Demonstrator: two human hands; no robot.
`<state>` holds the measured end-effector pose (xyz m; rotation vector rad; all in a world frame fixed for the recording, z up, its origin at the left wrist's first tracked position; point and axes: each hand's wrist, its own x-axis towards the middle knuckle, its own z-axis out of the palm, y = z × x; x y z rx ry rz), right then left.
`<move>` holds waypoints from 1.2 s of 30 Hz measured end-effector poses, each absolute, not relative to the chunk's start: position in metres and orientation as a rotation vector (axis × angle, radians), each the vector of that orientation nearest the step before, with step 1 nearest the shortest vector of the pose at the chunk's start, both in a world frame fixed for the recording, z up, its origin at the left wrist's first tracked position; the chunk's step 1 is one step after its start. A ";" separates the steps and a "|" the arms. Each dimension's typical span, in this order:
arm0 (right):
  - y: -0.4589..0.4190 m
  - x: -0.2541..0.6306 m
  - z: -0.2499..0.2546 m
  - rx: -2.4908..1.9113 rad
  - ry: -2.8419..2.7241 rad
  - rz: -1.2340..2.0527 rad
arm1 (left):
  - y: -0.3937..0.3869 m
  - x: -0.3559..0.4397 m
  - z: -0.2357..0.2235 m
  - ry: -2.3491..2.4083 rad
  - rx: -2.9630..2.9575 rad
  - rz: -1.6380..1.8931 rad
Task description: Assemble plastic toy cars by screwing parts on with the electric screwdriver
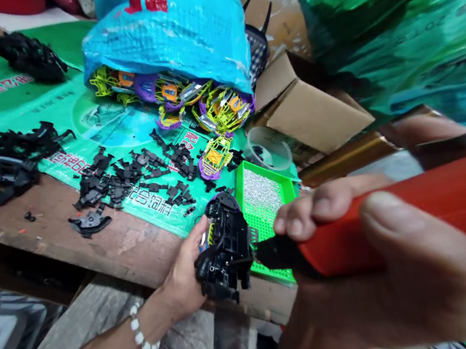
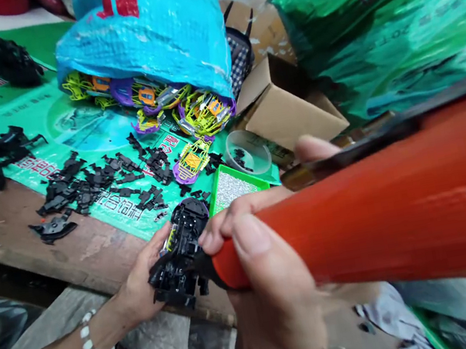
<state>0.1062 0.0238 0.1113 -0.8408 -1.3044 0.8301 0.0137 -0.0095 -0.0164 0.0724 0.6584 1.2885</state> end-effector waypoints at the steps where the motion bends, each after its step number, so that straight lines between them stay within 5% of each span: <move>1: 0.024 0.102 0.108 -0.801 -1.275 0.858 | -0.010 0.015 -0.021 0.654 0.125 1.300; 8: 0.019 0.096 0.093 -0.783 -1.239 0.920 | -0.019 0.015 -0.047 0.729 0.441 1.361; 21: 0.016 0.100 0.083 -0.812 -1.342 0.830 | -0.002 0.014 -0.009 0.599 0.225 1.168; 30: 0.014 0.099 0.082 -0.753 -1.315 0.873 | -0.020 0.006 -0.030 0.813 0.674 1.399; 36: 0.011 0.104 0.079 -0.742 -1.342 1.027 | -0.017 0.021 -0.058 0.739 0.384 1.354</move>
